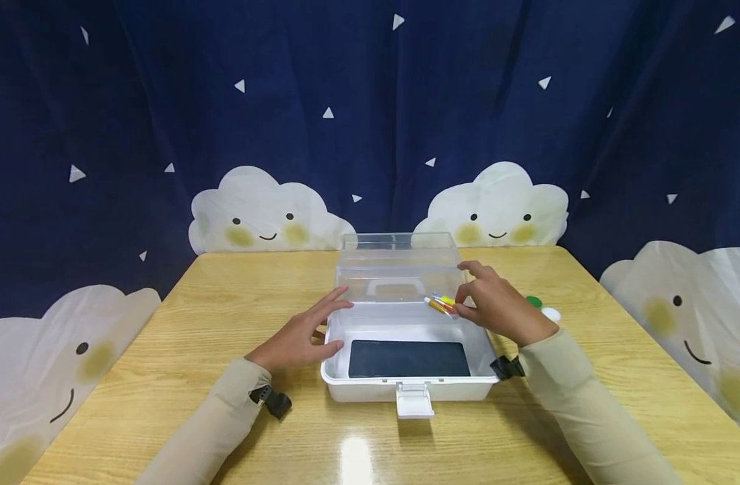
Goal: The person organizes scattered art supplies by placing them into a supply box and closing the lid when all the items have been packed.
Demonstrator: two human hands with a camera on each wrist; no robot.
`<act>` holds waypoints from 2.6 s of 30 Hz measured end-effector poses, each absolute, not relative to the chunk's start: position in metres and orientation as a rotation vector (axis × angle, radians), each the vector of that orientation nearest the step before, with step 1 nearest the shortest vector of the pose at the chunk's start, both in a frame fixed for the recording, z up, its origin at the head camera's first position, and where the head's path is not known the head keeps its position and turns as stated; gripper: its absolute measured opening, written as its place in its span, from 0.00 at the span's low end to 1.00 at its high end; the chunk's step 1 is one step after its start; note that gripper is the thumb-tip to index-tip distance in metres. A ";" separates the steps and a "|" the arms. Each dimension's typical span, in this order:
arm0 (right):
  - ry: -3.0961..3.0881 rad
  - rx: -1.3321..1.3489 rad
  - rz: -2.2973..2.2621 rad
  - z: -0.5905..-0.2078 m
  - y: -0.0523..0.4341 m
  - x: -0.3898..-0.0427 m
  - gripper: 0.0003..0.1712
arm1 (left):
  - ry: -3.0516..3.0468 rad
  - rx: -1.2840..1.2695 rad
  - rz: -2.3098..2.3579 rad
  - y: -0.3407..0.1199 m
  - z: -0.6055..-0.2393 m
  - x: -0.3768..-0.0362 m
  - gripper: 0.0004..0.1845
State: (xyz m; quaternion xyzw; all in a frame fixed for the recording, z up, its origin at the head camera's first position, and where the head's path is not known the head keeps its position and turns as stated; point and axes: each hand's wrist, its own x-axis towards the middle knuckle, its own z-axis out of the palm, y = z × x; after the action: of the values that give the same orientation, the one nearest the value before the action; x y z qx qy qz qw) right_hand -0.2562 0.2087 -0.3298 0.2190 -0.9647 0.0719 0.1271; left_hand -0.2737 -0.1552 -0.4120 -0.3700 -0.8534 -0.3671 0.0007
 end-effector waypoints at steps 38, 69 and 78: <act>-2.858 0.714 0.381 -0.320 0.225 -0.259 0.08 | -2.663 -1.189 -1.161 -0.155 -0.410 -0.275 0.35; -2.906 0.557 0.504 -0.322 0.276 -0.277 0.16 | -2.654 -1.200 -1.176 -0.156 -0.414 -0.276 0.35; -2.951 0.495 0.519 -0.332 0.289 -0.287 0.18 | -2.662 -1.194 -1.166 -0.156 -0.414 -0.276 0.35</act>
State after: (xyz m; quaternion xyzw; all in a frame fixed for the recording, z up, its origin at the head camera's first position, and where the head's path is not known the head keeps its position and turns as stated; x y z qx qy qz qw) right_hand -0.2872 0.2886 -0.3316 0.1629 -0.9704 0.1707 0.0521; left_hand -0.2760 -0.1556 -0.4140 -0.3800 -0.8472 -0.3711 -0.0002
